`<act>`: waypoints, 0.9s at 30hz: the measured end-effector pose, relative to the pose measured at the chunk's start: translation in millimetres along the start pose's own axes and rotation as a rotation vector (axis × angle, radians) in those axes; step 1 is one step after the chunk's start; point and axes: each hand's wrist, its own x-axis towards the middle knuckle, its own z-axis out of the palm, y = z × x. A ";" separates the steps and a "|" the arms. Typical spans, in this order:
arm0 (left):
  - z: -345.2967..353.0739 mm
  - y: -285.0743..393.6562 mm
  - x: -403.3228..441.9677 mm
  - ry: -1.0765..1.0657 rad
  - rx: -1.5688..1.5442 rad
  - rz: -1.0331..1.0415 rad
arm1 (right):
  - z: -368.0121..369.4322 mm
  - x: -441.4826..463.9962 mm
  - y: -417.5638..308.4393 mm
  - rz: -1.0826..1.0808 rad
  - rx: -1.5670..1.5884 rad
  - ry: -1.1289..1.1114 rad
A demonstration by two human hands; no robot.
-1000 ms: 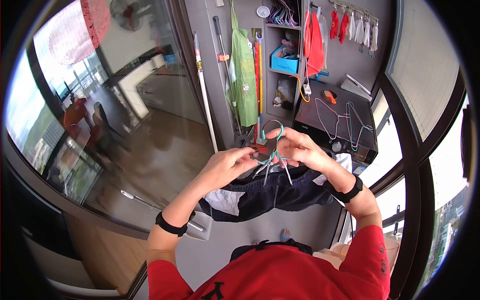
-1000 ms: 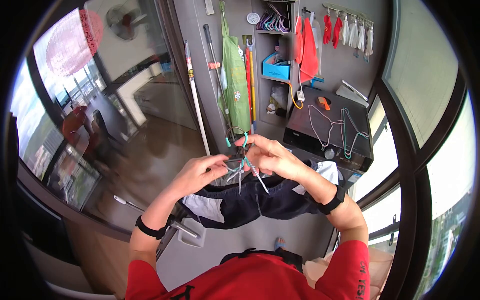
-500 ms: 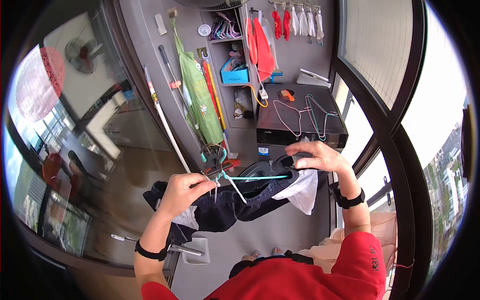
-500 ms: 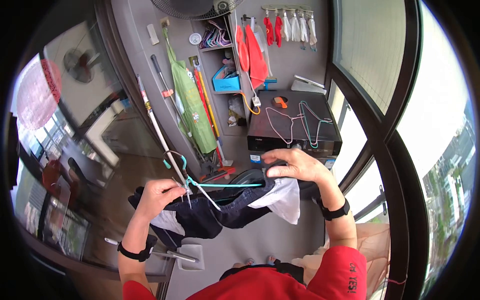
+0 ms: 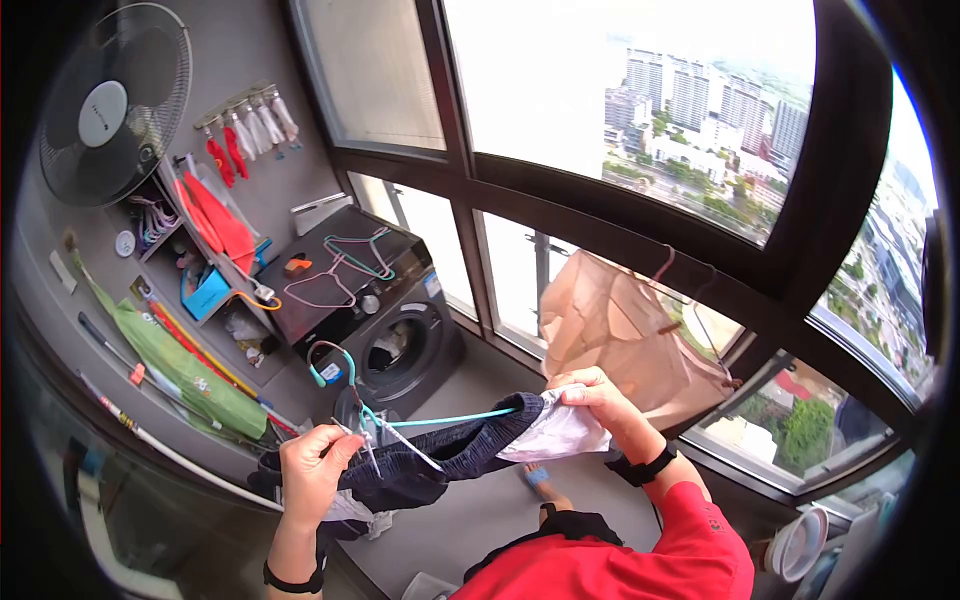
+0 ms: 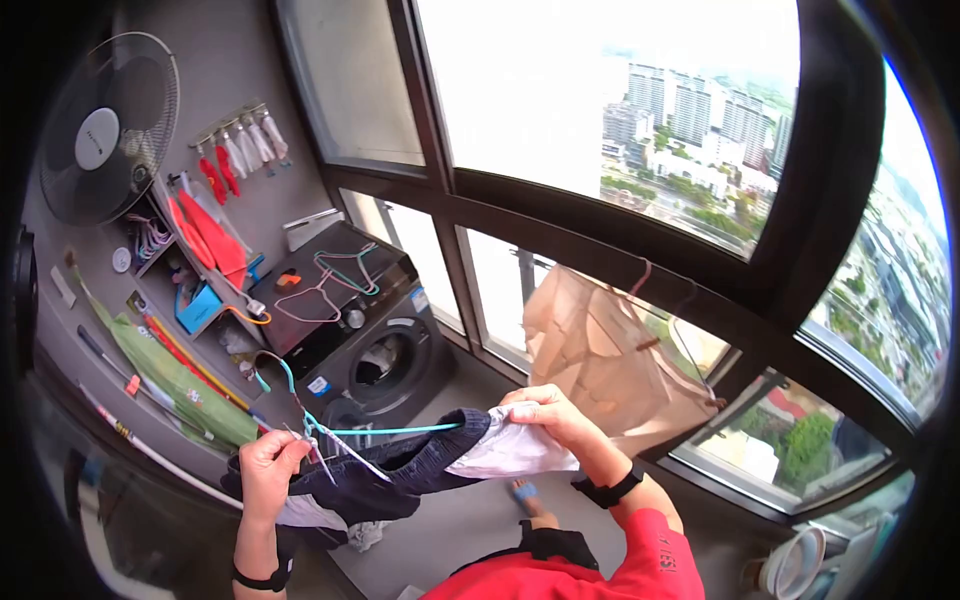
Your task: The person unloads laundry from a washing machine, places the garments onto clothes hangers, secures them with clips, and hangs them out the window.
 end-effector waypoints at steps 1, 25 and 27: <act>6.3 1.4 -0.9 -0.030 -0.048 0.016 | 7.0 -27.1 -7.1 -0.009 0.035 0.103; 341.0 344.5 -163.1 -0.807 -0.334 0.711 | 22.0 -441.5 -197.4 -0.880 -1.934 0.790; 369.4 378.0 -165.6 -0.792 -0.356 0.721 | -2.1 -460.9 -230.4 -0.955 -1.993 0.828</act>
